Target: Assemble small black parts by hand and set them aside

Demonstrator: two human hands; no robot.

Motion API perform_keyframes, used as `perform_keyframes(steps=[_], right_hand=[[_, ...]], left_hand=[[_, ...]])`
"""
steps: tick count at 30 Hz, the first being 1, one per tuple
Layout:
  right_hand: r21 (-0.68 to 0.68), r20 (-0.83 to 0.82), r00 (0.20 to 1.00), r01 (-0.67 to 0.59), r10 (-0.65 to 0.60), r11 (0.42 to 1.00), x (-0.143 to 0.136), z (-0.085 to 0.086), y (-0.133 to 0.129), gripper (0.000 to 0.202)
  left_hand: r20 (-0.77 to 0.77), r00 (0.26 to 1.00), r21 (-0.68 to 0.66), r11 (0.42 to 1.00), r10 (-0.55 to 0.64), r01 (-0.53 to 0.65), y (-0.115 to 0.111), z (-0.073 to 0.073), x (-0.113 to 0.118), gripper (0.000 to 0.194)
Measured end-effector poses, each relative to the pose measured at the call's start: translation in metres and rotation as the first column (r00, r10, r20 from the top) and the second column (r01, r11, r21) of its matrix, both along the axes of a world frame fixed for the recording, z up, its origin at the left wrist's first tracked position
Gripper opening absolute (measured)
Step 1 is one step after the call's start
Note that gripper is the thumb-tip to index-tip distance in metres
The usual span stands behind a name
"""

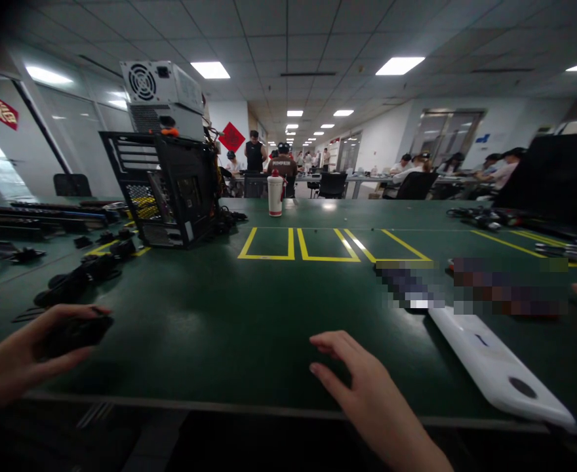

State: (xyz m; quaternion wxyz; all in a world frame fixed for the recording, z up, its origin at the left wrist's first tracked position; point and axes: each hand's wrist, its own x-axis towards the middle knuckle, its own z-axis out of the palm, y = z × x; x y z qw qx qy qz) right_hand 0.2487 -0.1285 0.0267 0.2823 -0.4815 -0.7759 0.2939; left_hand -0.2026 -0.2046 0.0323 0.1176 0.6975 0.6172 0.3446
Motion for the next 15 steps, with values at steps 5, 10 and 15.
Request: perform_keyframes(steps=[5,10,15], right_hand=[[-0.177,-0.147,0.960,-0.264,0.240,0.948,-0.056,0.020,0.053,0.047],[-0.355,-0.394,0.903,-0.320,0.170,0.879,-0.082,0.013,0.118,0.045],[-0.404,-0.529,0.848,-0.282,0.029,0.870,-0.083,-0.010,0.147,0.037]], left_hand=[[-0.101,0.988,0.016,0.992,-0.119,0.121,0.085,0.018,0.127,0.039],[-0.235,0.951,0.138,0.962,-0.199,0.236,0.157,0.008,0.200,0.038],[-0.220,0.958,0.197,0.954,-0.183,0.227,0.185,-0.014,0.216,0.036]])
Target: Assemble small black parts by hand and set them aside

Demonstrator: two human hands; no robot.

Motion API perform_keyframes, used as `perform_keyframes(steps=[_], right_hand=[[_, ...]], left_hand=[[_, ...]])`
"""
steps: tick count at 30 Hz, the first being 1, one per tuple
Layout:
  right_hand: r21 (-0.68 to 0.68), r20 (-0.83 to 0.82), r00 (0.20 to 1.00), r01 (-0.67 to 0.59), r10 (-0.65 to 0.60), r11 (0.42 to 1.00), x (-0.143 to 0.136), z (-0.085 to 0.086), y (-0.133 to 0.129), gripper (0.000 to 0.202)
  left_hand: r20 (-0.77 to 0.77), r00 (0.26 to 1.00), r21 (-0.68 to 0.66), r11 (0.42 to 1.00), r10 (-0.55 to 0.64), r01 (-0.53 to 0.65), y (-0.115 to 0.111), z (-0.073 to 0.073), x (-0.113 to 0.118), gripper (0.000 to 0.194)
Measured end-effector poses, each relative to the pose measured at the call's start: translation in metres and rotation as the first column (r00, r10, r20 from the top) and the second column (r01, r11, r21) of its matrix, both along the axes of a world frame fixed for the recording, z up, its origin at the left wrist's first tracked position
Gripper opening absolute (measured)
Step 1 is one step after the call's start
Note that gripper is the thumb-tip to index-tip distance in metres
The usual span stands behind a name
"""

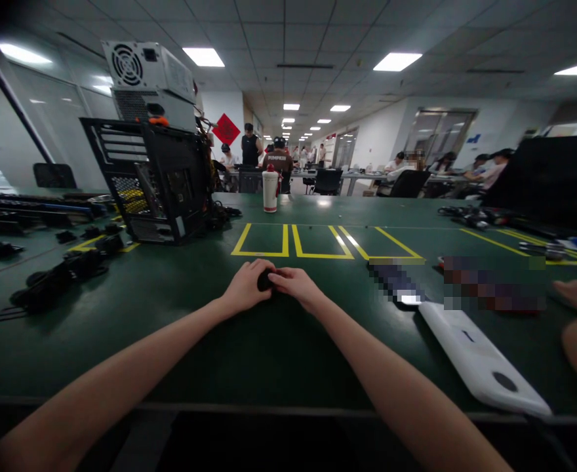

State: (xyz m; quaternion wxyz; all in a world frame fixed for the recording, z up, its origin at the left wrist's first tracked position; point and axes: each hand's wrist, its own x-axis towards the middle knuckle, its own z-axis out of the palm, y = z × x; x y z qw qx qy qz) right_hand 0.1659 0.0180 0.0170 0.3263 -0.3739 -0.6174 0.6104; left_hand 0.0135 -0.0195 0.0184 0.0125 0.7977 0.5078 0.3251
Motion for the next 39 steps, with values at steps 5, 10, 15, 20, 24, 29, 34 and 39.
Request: perform_keyframes(steps=[5,10,15,20,24,29,34,39], right_hand=[[0.066,-0.071,0.997,0.027,-0.023,0.997,-0.001,-0.010,0.006,0.036],[0.163,-0.178,0.982,0.094,-0.064,0.982,-0.002,-0.012,0.007,0.041],[0.203,-0.239,0.971,0.074,-0.023,0.976,-0.001,-0.016,0.004,0.041],[0.207,-0.239,0.970,0.084,-0.033,0.975,0.000,-0.016,-0.004,0.034],[0.184,-0.242,0.968,0.113,-0.067,0.976,-0.002,-0.017,-0.006,0.032],[0.098,-0.212,0.970,0.140,-0.117,0.985,-0.003,-0.019,-0.002,0.039],[0.132,-0.210,0.976,0.094,-0.065,0.987,-0.001,-0.020,-0.001,0.039],[0.184,-0.186,0.982,0.074,-0.040,0.980,0.001,-0.018,-0.007,0.042]], left_hand=[[0.120,0.986,-0.005,0.993,-0.117,0.119,0.004,-0.006,-0.005,0.045],[0.397,0.904,-0.111,0.970,-0.156,0.217,0.010,-0.016,-0.013,0.085],[0.490,0.861,-0.189,0.948,-0.136,0.257,0.017,-0.023,-0.017,0.078],[0.423,0.886,-0.172,0.944,-0.189,0.283,0.015,-0.019,-0.020,0.068],[0.435,0.876,-0.159,0.940,-0.209,0.303,0.014,-0.018,-0.019,0.072],[0.448,0.853,-0.119,0.927,-0.268,0.354,0.013,-0.017,-0.018,0.073],[0.408,0.879,-0.155,0.930,-0.248,0.334,0.009,-0.012,-0.019,0.066],[0.408,0.881,-0.155,0.932,-0.240,0.326,0.008,-0.012,-0.018,0.064]])
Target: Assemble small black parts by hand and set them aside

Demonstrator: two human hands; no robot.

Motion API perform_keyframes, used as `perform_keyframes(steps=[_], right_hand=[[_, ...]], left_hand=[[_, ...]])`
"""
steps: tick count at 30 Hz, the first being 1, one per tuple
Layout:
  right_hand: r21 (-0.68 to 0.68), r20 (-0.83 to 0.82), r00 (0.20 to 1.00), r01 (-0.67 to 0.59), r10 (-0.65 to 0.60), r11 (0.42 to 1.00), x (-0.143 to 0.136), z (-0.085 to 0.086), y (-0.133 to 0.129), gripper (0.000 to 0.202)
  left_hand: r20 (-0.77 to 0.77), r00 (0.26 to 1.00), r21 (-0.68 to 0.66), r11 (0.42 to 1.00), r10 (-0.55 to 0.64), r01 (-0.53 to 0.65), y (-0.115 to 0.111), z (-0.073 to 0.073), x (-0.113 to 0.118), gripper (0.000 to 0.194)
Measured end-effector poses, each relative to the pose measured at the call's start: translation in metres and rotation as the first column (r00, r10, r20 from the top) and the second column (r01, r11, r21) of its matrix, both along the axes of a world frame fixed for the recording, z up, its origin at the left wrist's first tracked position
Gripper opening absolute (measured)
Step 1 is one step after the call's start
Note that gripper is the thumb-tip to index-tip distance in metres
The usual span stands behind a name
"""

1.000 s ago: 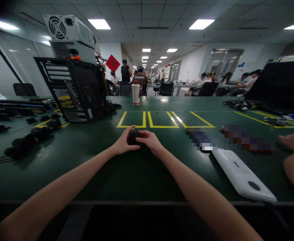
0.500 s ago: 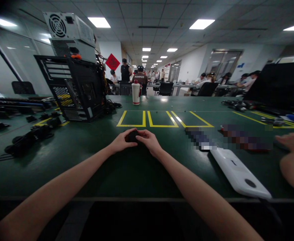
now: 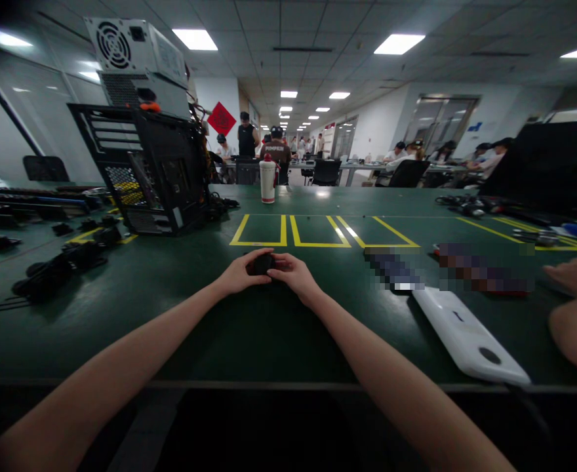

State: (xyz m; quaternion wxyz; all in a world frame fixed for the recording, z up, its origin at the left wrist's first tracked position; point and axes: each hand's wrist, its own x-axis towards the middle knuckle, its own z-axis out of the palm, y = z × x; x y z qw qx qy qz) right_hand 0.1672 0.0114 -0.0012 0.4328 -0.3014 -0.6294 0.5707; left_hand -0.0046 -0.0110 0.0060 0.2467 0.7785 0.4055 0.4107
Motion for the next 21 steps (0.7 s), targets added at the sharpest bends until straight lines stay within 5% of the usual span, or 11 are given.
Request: perform_keyframes(steps=[21], right_hand=[[0.011,0.029,0.999,0.036,-0.036,0.999,-0.0020,0.0019,-0.0030,0.033]], left_hand=[[0.029,1.000,0.007,1.000,-0.003,0.003,0.0027,-0.0012,0.0009,0.065]])
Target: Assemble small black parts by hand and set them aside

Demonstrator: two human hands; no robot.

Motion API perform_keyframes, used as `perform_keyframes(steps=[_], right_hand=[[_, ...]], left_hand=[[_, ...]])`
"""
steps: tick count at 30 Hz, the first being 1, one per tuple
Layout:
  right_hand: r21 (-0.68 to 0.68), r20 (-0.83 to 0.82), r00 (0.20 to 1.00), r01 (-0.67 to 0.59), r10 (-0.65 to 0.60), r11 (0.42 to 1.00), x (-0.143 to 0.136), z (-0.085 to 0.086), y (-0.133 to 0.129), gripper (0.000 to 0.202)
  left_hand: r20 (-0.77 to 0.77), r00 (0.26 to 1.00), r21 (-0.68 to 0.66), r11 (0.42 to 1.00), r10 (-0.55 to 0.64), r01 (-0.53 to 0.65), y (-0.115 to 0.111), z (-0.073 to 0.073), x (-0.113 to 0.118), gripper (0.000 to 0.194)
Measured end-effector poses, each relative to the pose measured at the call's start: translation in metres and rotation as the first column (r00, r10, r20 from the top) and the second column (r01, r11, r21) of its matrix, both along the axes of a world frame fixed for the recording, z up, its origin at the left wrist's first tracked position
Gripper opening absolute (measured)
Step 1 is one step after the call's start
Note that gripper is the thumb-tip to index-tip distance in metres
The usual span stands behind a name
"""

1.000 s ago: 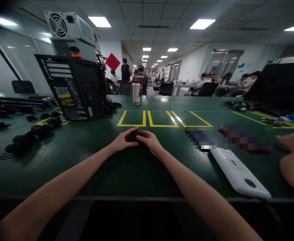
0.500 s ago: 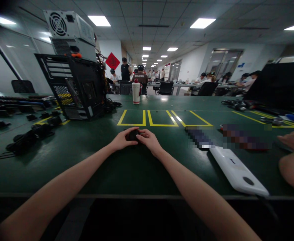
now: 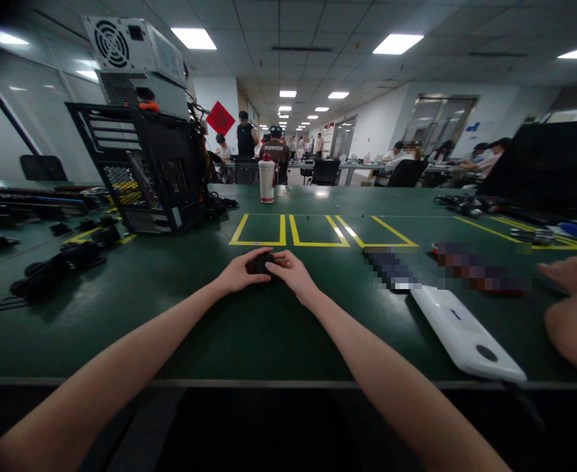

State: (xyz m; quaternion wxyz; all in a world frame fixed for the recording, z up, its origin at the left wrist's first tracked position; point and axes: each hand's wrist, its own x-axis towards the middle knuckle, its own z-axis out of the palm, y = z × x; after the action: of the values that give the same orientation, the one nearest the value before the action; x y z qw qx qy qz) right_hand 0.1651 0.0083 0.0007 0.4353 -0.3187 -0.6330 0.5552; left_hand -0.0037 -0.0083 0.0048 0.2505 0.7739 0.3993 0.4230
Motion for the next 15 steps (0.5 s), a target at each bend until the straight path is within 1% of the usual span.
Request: perform_keyframes(steps=[2,4,8,12,15], right_hand=[[-0.009,0.004,1.000,0.022,-0.022,1.000,-0.0002,-0.0003,0.0005,0.031],[-0.021,0.005,0.999,0.035,-0.035,0.999,-0.0001,-0.0019,0.0026,0.035],[-0.039,0.021,1.000,0.015,-0.014,0.999,0.0006,-0.0056,0.0074,0.041],[0.014,0.006,1.000,-0.005,0.005,1.000,0.0006,-0.0048,0.0053,0.039],[-0.010,-0.018,1.000,-0.011,0.010,1.000,-0.0004,-0.0020,0.0007,0.033]], left_hand=[[-0.004,1.000,-0.007,1.000,0.001,-0.001,-0.0004,0.0004,0.0000,0.065],[-0.013,1.000,-0.010,1.000,0.002,-0.002,-0.0009,0.0008,-0.0001,0.065],[-0.021,1.000,-0.007,1.000,0.004,-0.005,-0.0016,0.0008,-0.0005,0.065],[-0.019,1.000,0.006,1.000,-0.005,0.005,-0.0019,0.0009,-0.0006,0.064],[-0.024,1.000,0.009,1.000,-0.001,0.001,-0.0021,0.0013,-0.0004,0.064]])
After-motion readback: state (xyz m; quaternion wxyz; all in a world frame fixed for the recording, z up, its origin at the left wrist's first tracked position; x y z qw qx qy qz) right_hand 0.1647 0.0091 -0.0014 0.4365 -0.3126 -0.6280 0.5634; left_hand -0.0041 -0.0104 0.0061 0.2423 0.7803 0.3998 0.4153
